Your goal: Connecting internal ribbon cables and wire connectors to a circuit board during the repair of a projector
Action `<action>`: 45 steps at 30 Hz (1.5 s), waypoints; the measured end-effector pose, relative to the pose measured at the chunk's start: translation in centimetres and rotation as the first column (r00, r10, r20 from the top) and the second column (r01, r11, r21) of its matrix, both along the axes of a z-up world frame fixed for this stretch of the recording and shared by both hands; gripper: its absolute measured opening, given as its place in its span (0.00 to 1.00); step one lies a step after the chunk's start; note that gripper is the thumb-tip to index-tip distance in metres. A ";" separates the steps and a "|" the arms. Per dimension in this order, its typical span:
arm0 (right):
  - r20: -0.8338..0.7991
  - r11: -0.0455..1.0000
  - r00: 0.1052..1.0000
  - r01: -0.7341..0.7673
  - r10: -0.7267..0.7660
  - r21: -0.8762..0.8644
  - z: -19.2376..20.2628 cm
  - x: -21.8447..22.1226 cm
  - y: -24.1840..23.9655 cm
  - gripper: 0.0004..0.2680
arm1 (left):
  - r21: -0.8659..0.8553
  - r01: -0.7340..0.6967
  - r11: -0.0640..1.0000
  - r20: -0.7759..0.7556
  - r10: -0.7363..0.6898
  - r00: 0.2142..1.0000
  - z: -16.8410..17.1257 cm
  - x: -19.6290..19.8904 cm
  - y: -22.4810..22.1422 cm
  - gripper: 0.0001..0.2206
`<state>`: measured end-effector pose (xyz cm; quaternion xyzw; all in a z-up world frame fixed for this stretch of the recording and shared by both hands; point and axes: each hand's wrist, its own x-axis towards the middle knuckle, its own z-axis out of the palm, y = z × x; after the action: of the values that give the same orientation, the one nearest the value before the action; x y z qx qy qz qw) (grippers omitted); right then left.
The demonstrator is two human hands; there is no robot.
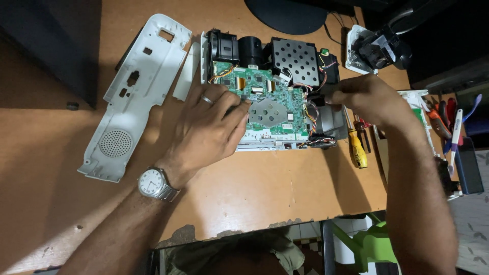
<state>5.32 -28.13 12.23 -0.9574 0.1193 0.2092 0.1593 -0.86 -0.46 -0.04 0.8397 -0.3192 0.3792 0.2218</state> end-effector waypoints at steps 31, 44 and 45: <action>0.087 0.726 0.984 0.057 -0.158 0.685 -3.8 -1.8 -0.2 0.08 | -0.084 0.008 0.996 0.151 0.004 0.989 -1.0 0.9 -0.6 0.06; 0.293 0.689 0.949 -0.137 -0.114 0.711 -4.5 -3.9 -1.4 0.07 | -0.125 0.107 0.986 0.089 -0.096 0.991 -0.5 0.7 -2.5 0.08; 0.300 0.692 0.948 -0.147 -0.104 0.706 -4.0 -4.3 -1.1 0.07 | -0.144 0.165 0.976 0.048 -0.160 0.986 -0.6 0.7 -3.1 0.09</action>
<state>1.01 -29.20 8.27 -0.8398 -0.0109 0.0845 0.5362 -0.17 -3.61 -0.60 0.7850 -0.3618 0.3976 0.3078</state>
